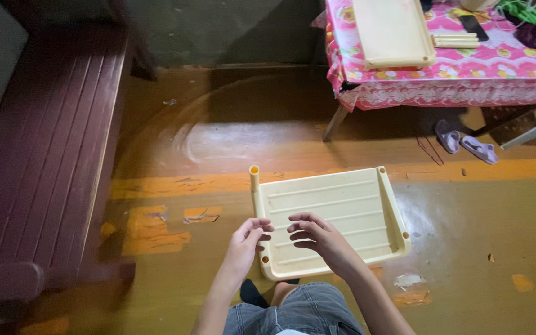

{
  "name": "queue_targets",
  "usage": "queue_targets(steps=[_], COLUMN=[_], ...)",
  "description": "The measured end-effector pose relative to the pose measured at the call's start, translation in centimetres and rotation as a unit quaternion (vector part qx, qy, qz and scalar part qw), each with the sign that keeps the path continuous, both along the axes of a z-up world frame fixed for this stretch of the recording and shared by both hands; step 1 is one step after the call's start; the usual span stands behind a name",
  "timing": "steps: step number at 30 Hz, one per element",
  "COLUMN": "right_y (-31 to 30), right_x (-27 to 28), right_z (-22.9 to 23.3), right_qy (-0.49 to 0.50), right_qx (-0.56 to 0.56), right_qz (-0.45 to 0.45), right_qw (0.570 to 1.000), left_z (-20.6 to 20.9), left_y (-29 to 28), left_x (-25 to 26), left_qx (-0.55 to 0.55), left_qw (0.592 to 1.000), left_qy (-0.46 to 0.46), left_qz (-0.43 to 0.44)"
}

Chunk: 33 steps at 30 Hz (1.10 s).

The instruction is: The person disassembles a stack of beige plastic trays by removing cylindrical rods from the corner sockets and placing them on a nearby table. The person repeats this process for multiple trays, leaving the trays stacked and the rods collected on the table.

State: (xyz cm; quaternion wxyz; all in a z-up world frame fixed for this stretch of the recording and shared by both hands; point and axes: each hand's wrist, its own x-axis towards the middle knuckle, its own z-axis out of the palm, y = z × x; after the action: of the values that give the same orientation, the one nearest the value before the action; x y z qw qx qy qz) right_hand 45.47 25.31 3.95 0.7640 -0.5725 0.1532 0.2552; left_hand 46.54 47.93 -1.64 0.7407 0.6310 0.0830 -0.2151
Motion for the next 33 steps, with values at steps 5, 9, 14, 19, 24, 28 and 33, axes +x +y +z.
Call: queue_targets(steps=[5, 9, 14, 19, 24, 28, 33], right_y=[-0.8, -0.9, -1.5, -1.5, -0.1, 2.3, 6.4], right_x=[2.1, 3.6, 4.0, 3.1, 1.1, -0.1, -0.3], right_z=[-0.8, -0.9, -0.8, -0.9, -2.1, -2.5, -3.1], right_qy=[-0.001, 0.011, -0.017, -0.001, 0.031, 0.045, 0.055], right_qx=[-0.006, -0.014, -0.026, -0.032, -0.043, -0.036, -0.021], right_qz=[0.003, 0.039, 0.051, -0.017, -0.085, -0.138, -0.177], right_qw=[1.0, 0.999, 0.998, 0.999, 0.995, 0.989, 0.982], left_z=[-2.3, -4.3, -7.4, -9.3, -9.1, -7.2, -5.8], left_y=[-0.5, -1.1, -1.4, -0.6, 0.0, 0.8, 2.2], left_x=[3.4, 6.0, 9.4, 11.9, 14.6, 16.6, 16.6], left_qx=[0.143, 0.202, 0.266, 0.287, 0.276, 0.288, 0.273], left_qw=[0.985, 0.972, 0.958, 0.946, 0.929, 0.918, 0.915], left_qy=[-0.096, -0.103, -0.084, -0.147, -0.247, -0.229, -0.214], left_qz=[0.024, 0.057, 0.061, 0.031, -0.021, -0.146, -0.204])
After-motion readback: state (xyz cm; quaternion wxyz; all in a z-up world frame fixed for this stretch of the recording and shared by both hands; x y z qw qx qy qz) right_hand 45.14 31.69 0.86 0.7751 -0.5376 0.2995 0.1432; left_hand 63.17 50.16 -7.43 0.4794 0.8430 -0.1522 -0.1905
